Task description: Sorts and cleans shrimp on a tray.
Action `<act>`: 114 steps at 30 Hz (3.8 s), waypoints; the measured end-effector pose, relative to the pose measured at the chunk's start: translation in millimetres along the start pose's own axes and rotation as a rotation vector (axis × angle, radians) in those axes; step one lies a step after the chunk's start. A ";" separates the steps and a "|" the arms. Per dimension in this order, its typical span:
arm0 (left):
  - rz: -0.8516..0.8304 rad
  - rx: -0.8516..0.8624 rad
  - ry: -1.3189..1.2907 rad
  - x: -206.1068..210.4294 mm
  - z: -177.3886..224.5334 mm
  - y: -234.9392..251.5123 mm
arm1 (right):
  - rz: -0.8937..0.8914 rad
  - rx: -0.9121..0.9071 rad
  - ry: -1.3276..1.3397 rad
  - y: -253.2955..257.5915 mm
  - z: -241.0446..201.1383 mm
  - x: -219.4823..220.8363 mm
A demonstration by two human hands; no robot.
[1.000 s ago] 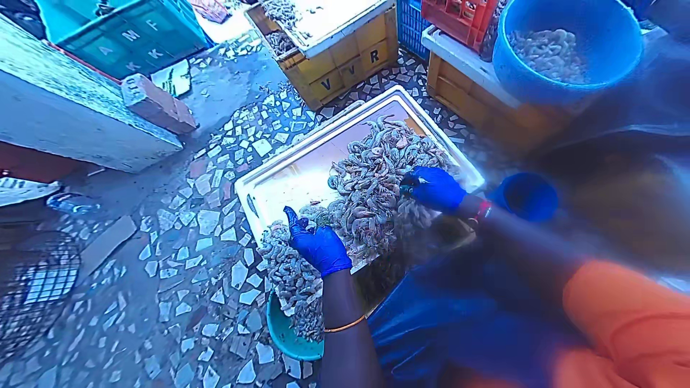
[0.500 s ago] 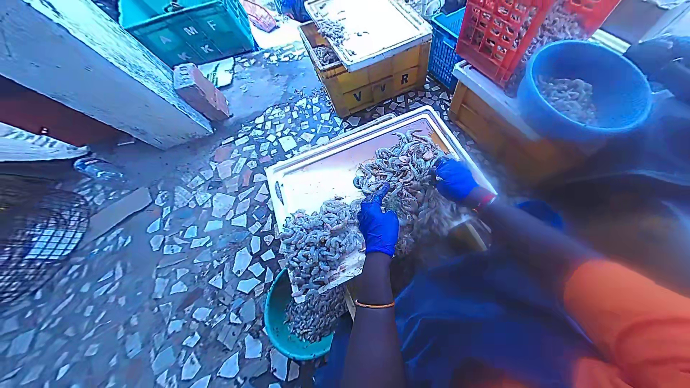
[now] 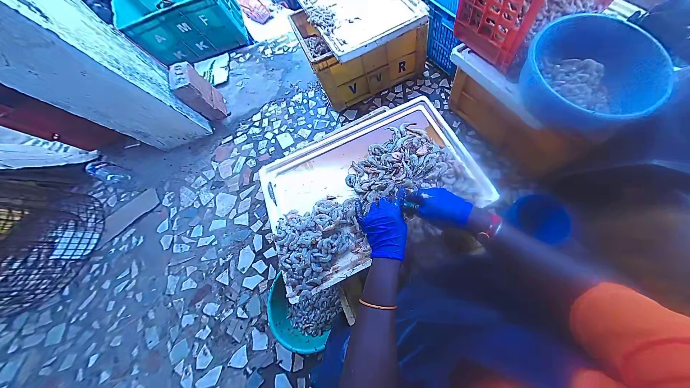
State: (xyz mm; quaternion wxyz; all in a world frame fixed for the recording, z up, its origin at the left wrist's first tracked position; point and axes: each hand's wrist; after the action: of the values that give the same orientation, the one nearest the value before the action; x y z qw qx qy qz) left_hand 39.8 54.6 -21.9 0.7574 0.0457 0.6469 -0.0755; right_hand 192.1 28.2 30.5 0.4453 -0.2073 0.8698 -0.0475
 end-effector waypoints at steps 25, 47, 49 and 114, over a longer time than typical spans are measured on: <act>-0.351 -0.278 -0.350 -19.4 -21.0 2.9 | 0.440 -0.357 -0.073 9.3 20.5 24.5; -0.415 -0.614 -1.628 3.7 -23.8 -12.8 | 0.521 -0.279 -0.215 29.1 -0.3 72.4; -0.352 -0.609 -1.631 1.7 -26.2 -13.5 | 0.509 -0.206 -0.123 29.6 -4.5 76.6; 0.169 0.023 -0.126 -8.6 -22.6 -7.1 | 0.305 -0.095 0.197 10.9 5.5 19.4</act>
State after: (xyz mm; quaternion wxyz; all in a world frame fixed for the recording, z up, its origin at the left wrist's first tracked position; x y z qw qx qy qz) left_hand 15.3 51.8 -16.8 0.7998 0.1037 0.5909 -0.0216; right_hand 183.0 30.9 9.7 0.3496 -0.0882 0.9318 0.0416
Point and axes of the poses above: each hand's wrist, its own y-axis towards the middle knuckle, its own x-axis out of the palm, z = x × y, and after that the axes turned 15 degrees about -x, right-handed
